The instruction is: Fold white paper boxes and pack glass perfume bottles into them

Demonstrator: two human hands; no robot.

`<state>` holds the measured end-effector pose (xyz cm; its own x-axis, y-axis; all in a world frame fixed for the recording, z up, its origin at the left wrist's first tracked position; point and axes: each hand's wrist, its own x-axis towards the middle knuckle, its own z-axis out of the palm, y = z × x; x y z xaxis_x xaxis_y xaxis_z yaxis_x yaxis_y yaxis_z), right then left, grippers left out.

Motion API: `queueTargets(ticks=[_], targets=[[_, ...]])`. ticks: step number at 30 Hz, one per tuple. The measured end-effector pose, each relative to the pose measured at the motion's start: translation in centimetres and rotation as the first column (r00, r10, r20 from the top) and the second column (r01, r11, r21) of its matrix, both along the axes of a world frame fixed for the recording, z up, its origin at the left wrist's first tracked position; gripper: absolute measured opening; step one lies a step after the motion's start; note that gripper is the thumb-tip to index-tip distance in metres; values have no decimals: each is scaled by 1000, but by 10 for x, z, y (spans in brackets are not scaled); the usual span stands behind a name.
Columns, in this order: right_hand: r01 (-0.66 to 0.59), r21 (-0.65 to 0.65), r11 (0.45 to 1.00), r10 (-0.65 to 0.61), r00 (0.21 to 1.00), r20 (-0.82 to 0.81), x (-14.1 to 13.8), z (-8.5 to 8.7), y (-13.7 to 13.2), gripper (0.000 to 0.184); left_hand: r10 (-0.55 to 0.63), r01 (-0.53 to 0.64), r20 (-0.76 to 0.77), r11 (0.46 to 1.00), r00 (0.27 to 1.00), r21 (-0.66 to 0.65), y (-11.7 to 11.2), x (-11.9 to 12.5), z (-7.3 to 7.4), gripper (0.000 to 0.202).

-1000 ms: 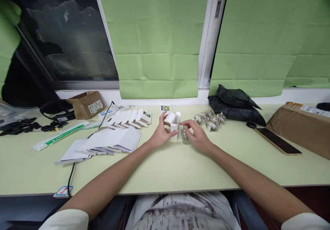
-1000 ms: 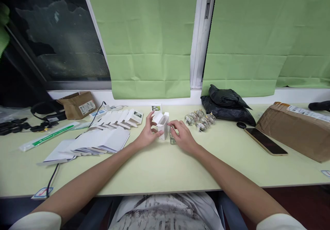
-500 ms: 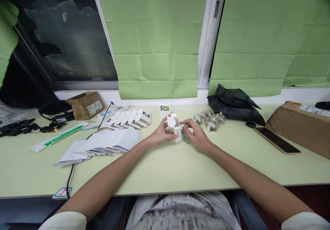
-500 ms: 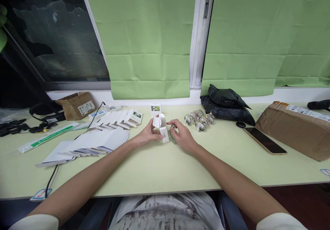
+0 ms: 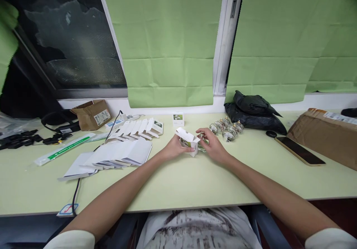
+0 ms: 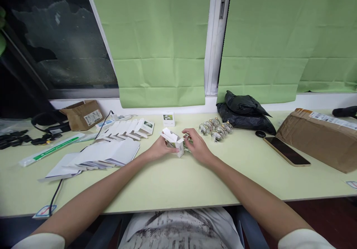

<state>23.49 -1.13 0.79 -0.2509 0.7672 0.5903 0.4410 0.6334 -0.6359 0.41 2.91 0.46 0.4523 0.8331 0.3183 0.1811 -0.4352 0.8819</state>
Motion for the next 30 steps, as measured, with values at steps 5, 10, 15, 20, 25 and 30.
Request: queueTargets(ticks=[5, 10, 15, 20, 25, 30], targets=[[6, 10, 1000, -6, 1000, -18, 0, -2, 3, 34, 118, -111, -69, 988, 991, 103, 1, -3, -6, 65], [149, -30, 988, -150, 988, -25, 4, -5, 8, 36, 175, -151, -109, 968, 979, 201, 0, -6, -11, 59], [217, -90, 972, -222, 974, -42, 8, -8, 13, 36, 186, -132, -177, 951, 967, 280, -5, -7, -5, 48], [230, -96, 968, -232, 973, -10, 8, -8, 13, 34, 213, -166, -124, 936, 969, 310, -13, -4, 4, 57], [256, -101, 961, -256, 967, 17, 8, -11, 15, 34, 206, -159, -117, 933, 972, 324, -11, -5, 15, 51], [270, -82, 959, -269, 963, 17, 9, -14, 17, 30, 224, -141, -193, 919, 955, 368, -9, -12, 19, 48]])
